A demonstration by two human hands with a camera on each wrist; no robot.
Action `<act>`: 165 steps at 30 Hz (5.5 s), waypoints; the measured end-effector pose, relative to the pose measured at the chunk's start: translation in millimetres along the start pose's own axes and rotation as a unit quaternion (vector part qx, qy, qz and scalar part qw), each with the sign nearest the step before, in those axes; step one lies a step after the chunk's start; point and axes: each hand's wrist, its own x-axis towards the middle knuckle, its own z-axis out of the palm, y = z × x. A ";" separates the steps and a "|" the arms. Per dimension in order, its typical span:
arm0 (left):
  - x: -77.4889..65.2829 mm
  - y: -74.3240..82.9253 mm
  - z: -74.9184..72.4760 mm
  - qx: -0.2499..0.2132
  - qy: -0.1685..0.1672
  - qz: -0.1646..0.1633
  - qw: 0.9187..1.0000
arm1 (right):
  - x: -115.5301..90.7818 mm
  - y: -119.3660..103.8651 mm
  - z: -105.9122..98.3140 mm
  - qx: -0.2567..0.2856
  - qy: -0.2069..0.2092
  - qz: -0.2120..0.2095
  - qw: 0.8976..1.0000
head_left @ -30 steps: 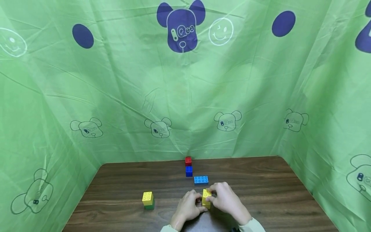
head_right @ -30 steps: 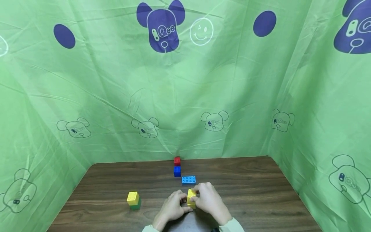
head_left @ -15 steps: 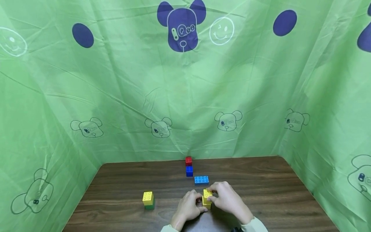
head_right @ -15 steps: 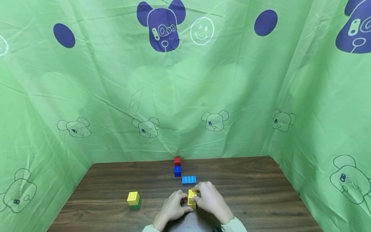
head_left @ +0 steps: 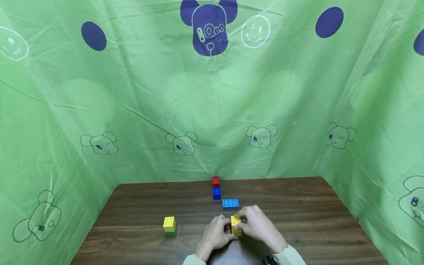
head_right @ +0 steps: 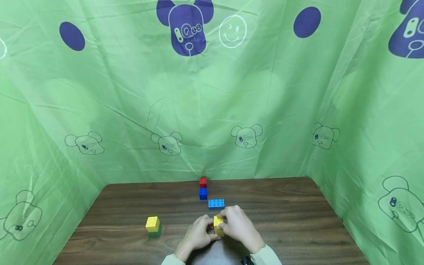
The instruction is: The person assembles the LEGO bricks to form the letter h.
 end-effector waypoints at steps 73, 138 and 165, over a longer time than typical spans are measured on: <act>-6.0 7.4 1.9 0.042 0.004 0.022 0.999 | -14.7 21.5 19.1 0.108 0.009 -0.034 0.993; -89.4 -85.1 -118.9 -0.034 0.103 -0.124 0.986 | -31.4 45.8 7.3 0.093 0.026 -0.019 0.995; -49.9 -28.5 -68.2 -0.119 0.009 -0.010 0.993 | -30.5 40.3 6.1 0.103 0.001 -0.017 0.995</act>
